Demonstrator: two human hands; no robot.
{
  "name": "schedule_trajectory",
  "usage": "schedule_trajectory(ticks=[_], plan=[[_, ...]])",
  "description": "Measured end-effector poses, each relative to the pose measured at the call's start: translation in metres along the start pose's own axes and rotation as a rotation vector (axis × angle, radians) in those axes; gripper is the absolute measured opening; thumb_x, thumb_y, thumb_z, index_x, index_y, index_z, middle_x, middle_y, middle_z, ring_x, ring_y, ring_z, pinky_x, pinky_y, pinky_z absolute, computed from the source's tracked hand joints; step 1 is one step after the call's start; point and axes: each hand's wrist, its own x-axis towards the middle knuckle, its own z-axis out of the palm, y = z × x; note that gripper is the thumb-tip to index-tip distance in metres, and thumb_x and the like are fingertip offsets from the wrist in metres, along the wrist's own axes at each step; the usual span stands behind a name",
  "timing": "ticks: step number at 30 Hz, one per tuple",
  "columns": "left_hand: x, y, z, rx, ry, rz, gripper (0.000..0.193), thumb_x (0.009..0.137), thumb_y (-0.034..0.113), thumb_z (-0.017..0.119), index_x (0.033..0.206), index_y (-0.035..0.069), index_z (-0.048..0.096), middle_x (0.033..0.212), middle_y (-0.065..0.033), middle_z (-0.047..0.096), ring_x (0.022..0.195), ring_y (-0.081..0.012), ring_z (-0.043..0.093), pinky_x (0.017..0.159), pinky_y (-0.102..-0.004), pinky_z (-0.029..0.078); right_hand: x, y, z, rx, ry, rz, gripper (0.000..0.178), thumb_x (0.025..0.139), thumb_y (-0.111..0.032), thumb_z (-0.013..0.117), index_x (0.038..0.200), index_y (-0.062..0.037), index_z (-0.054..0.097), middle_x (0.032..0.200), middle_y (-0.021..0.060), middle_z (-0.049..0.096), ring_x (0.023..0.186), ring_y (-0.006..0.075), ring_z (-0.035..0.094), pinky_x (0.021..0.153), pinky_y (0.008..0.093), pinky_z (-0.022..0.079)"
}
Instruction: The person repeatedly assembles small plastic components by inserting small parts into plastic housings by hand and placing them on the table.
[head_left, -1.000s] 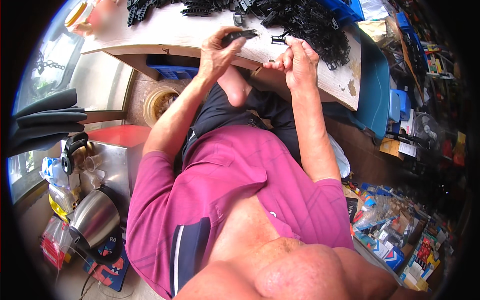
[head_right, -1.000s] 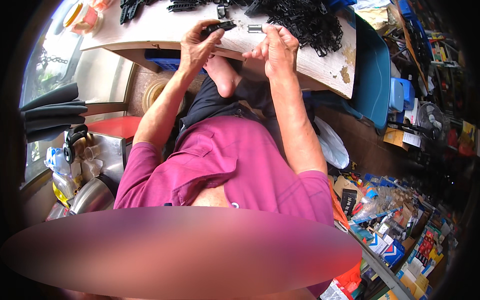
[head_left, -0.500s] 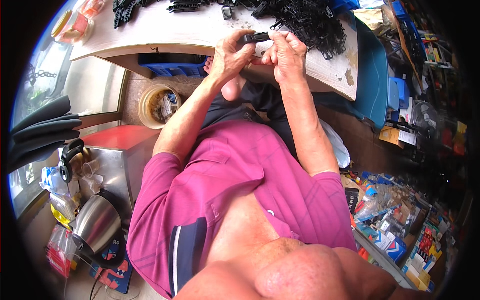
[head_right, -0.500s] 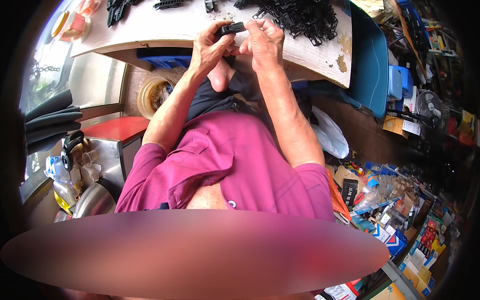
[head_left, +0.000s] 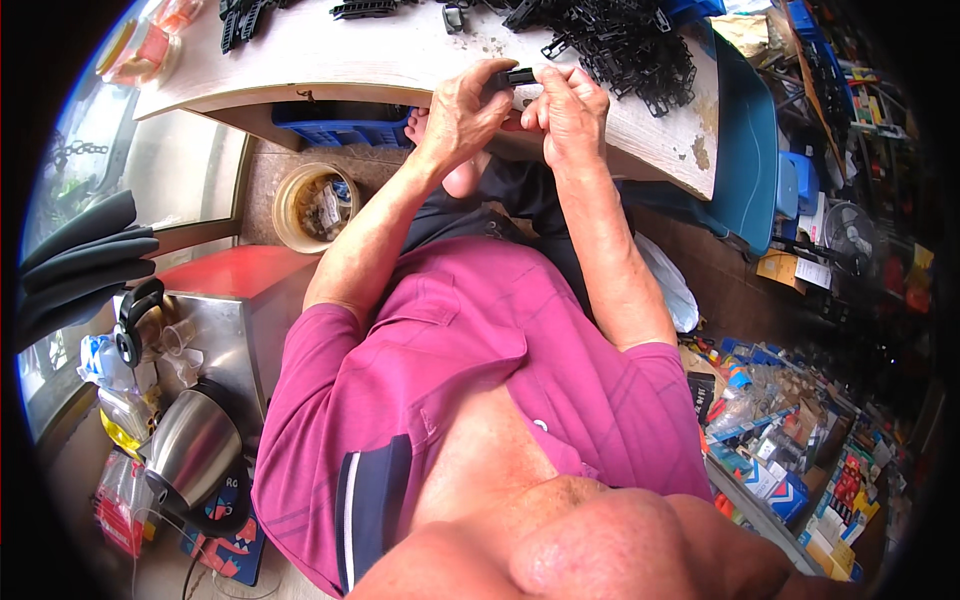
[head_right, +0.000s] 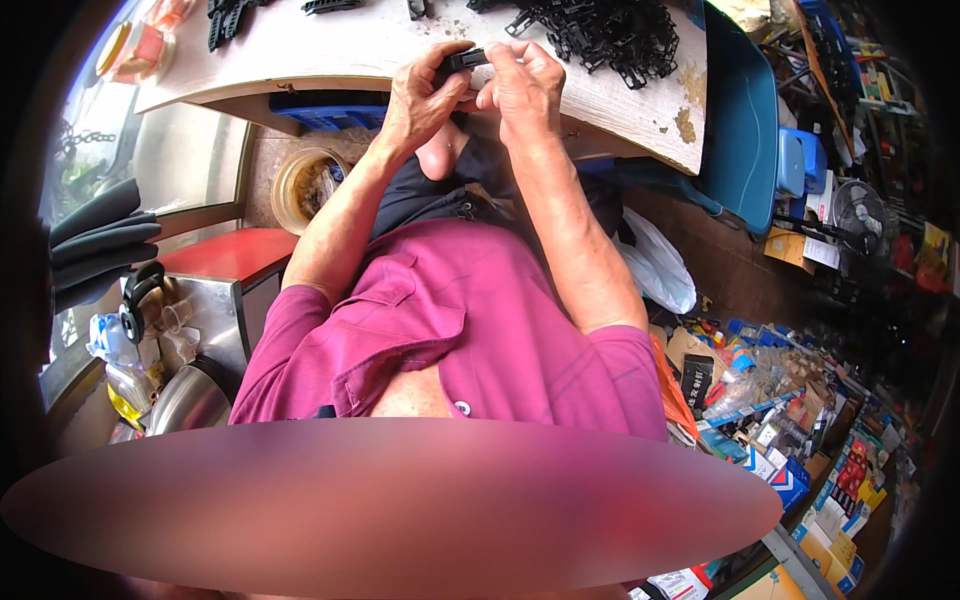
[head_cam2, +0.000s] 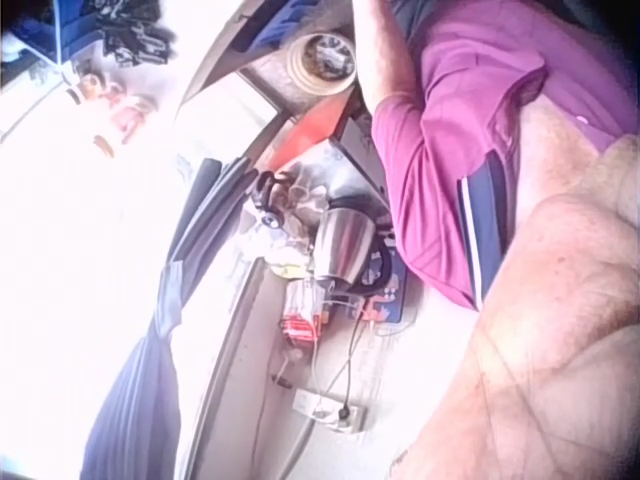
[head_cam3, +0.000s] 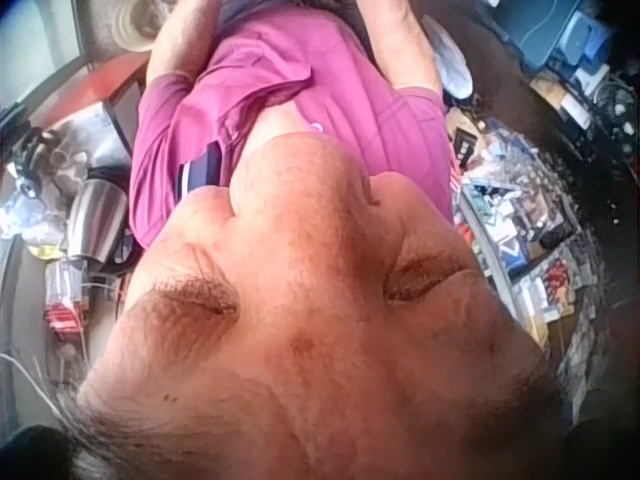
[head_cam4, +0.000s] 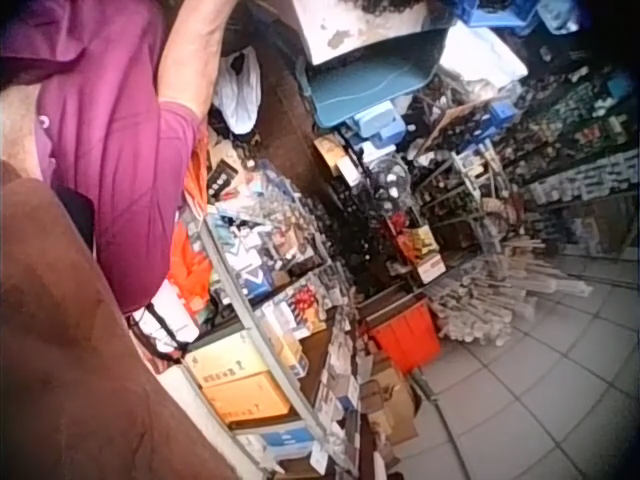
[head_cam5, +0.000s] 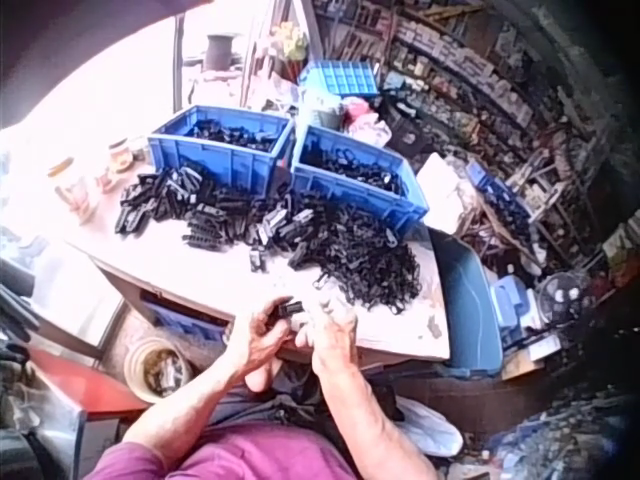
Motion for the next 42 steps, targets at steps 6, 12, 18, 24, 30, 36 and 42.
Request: schedule_trajectory(ticks=[6,12,18,24,30,36,42], plan=[[0.003,0.010,0.002,0.154,0.010,0.085,0.028,0.087,0.014,0.063,0.112,0.003,0.065,0.084,-0.0132,0.069,0.069,-0.0205,0.068,0.068,-0.0298,0.053,0.004,0.007,-0.003,-0.033,-0.001,0.025,0.015,0.088,-0.009,0.065,0.077,-0.0047,0.057,0.049,-0.0003,0.045,0.037,0.0091,0.040,0.039,0.0276,0.042],[0.000,0.015,0.005,-0.097,0.151,-0.098,0.017,0.086,0.013,0.067,0.097,0.000,0.070,0.079,-0.0082,0.070,0.069,-0.0124,0.065,0.065,-0.0263,0.053,-0.005,-0.013,0.017,-0.070,-0.006,0.139,0.015,0.085,-0.011,0.068,0.078,-0.0047,0.056,0.050,-0.0009,0.045,0.037,0.0092,0.042,0.040,0.0335,0.053],[0.002,0.002,-0.024,-0.207,0.289,-0.080,0.010,0.084,0.007,0.068,0.091,-0.001,0.069,0.073,-0.0012,0.065,0.066,-0.0049,0.058,0.059,-0.0226,0.050,0.008,-0.004,0.027,-0.112,0.002,0.161,0.020,0.080,-0.011,0.070,0.085,0.0005,0.054,0.066,0.0084,0.057,0.042,0.0137,0.052,0.037,0.0353,0.053],[-0.001,0.018,-0.059,-0.382,0.393,-0.176,0.026,0.089,0.015,0.071,0.109,0.000,0.063,0.080,-0.0042,0.064,0.058,-0.0066,0.058,0.053,-0.0197,0.051,0.031,-0.011,0.053,-0.423,0.039,0.302,0.034,0.078,-0.020,0.075,0.095,0.0000,0.054,0.073,0.0121,0.058,0.046,0.0178,0.055,0.033,0.0398,0.053],[-0.016,0.010,-0.071,-0.365,0.375,-0.176,0.033,0.088,0.013,0.072,0.115,-0.002,0.059,0.082,-0.0044,0.063,0.061,-0.0084,0.062,0.056,-0.0209,0.054,0.061,0.000,0.077,-0.736,0.017,0.309,0.038,0.076,-0.026,0.078,0.098,-0.0036,0.057,0.075,0.0110,0.061,0.050,0.0178,0.059,0.035,0.0378,0.053],[-0.021,0.003,-0.075,-0.473,0.387,-0.162,0.032,0.087,0.011,0.073,0.113,-0.002,0.060,0.087,-0.0054,0.064,0.066,-0.0070,0.060,0.055,-0.0212,0.056,0.068,0.004,0.095,-1.017,0.064,0.166,0.032,0.075,-0.029,0.076,0.093,-0.0056,0.063,0.065,0.0076,0.063,0.046,0.0146,0.060,0.040,0.0293,0.053],[-0.013,0.010,-0.082,-0.460,0.406,-0.189,0.032,0.090,0.013,0.070,0.116,-0.002,0.059,0.085,-0.0068,0.065,0.064,-0.0094,0.063,0.058,-0.0214,0.056,0.065,0.003,0.087,-0.944,0.025,0.189,0.030,0.077,-0.026,0.073,0.090,-0.0009,0.063,0.061,0.0116,0.064,0.045,0.0183,0.062,0.040,0.0315,0.054]])
